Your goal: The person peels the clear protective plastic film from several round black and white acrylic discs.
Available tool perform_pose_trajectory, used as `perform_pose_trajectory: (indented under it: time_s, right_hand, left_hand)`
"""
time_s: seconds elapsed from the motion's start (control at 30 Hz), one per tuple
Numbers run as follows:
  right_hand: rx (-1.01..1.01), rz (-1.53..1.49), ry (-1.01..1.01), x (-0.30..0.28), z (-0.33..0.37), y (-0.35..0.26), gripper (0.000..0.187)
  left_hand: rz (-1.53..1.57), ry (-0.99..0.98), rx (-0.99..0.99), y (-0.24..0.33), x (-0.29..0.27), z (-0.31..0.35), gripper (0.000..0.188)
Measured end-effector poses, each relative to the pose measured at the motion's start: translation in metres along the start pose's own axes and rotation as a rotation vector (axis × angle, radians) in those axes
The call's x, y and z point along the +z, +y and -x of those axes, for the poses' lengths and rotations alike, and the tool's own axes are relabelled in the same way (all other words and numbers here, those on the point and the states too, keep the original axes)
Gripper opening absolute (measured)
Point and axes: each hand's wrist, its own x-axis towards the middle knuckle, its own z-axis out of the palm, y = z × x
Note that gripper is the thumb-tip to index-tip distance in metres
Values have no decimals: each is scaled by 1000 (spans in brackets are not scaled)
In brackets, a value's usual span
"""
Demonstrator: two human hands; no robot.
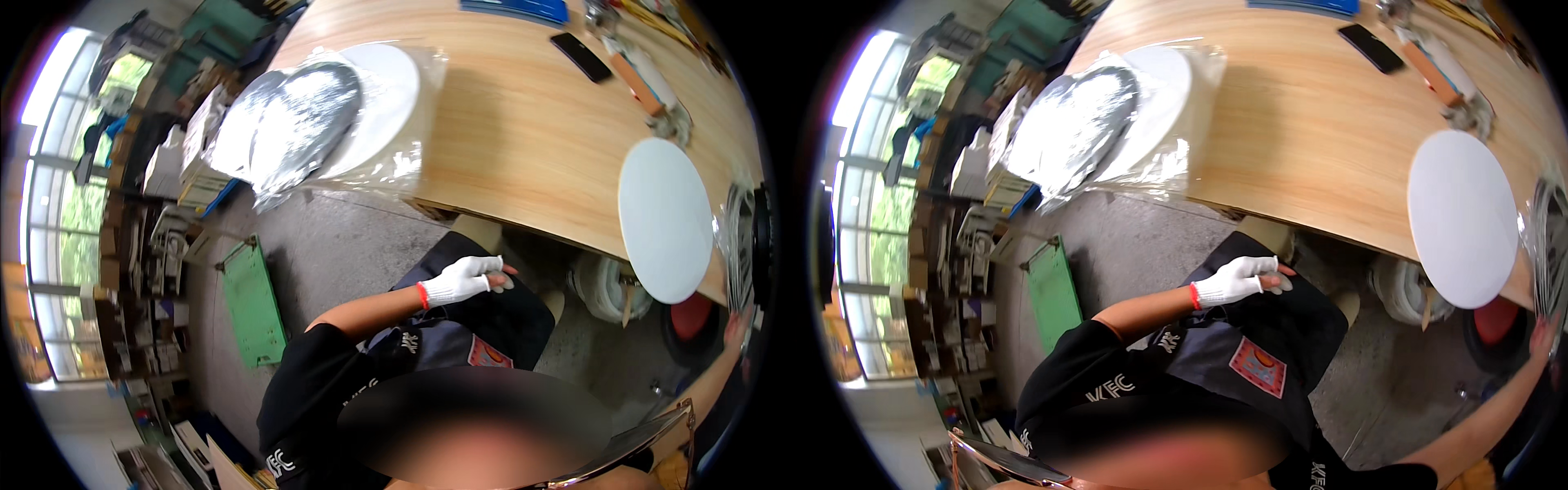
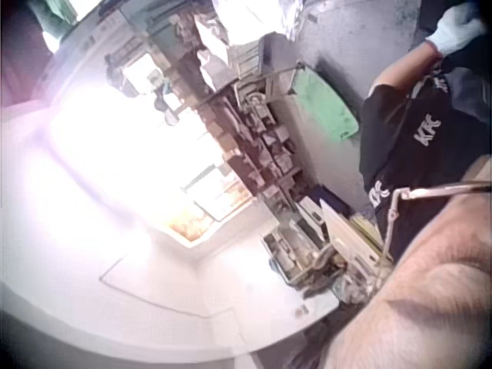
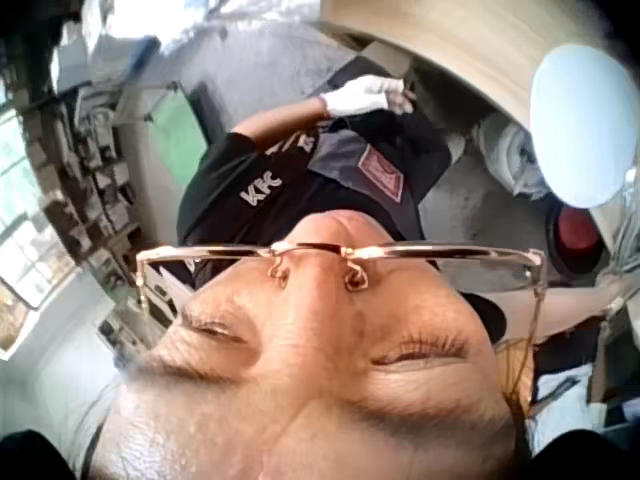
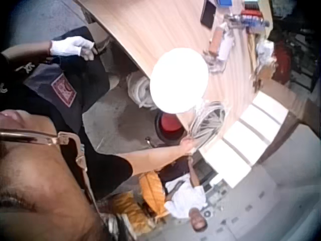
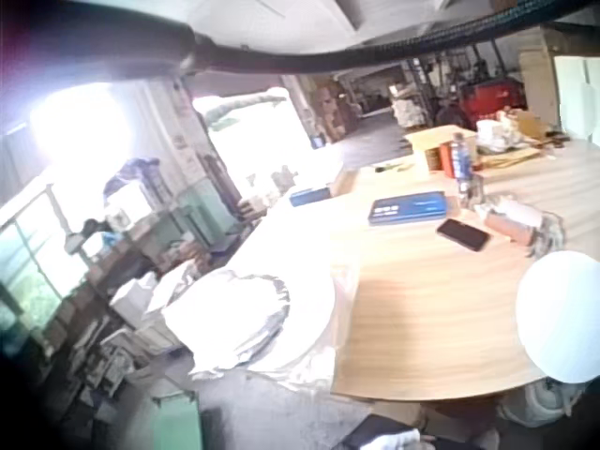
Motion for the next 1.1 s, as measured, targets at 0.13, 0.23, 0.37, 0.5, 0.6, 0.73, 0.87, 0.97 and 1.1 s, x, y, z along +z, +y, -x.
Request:
perform_pose_trajectory:
  time_s: [0.13,0.23,0.37,0.5,0.6,0.73,0.87,0.97,1.1]
  right_hand:
    - [34,264,-161,13,39,-6,37]
    - [-18,406,-309,51,78,-3,37]
    - [-178,618,-148,152,158,13,41]
    - [-663,526,-207,253,253,3,23]
    - [-904,416,-504,362,358,-38,15]
    - [-1526,335,-866,514,487,-96,41]
    - [-1772,407,-831,636,523,-104,47]
    - [-1708,730,-875,664,528,-110,39]
    - [-1781,693,-980,649,531,-104,21]
  left_hand:
    - [-462,141,284,42,-13,53,30]
    - [-942,502,833,79,-46,97,39]
    - [-1351,1082,842,125,-128,150,54]
    - [-1457,1348,376,120,-183,204,57]
    - [-1376,1508,390,96,-204,232,57]
    - [-200,1635,457,22,-255,261,48]
    - [731,1112,219,-7,-289,238,60]
    - [625,815,114,7,-288,234,62]
    - [526,737,84,-11,-298,225,53]
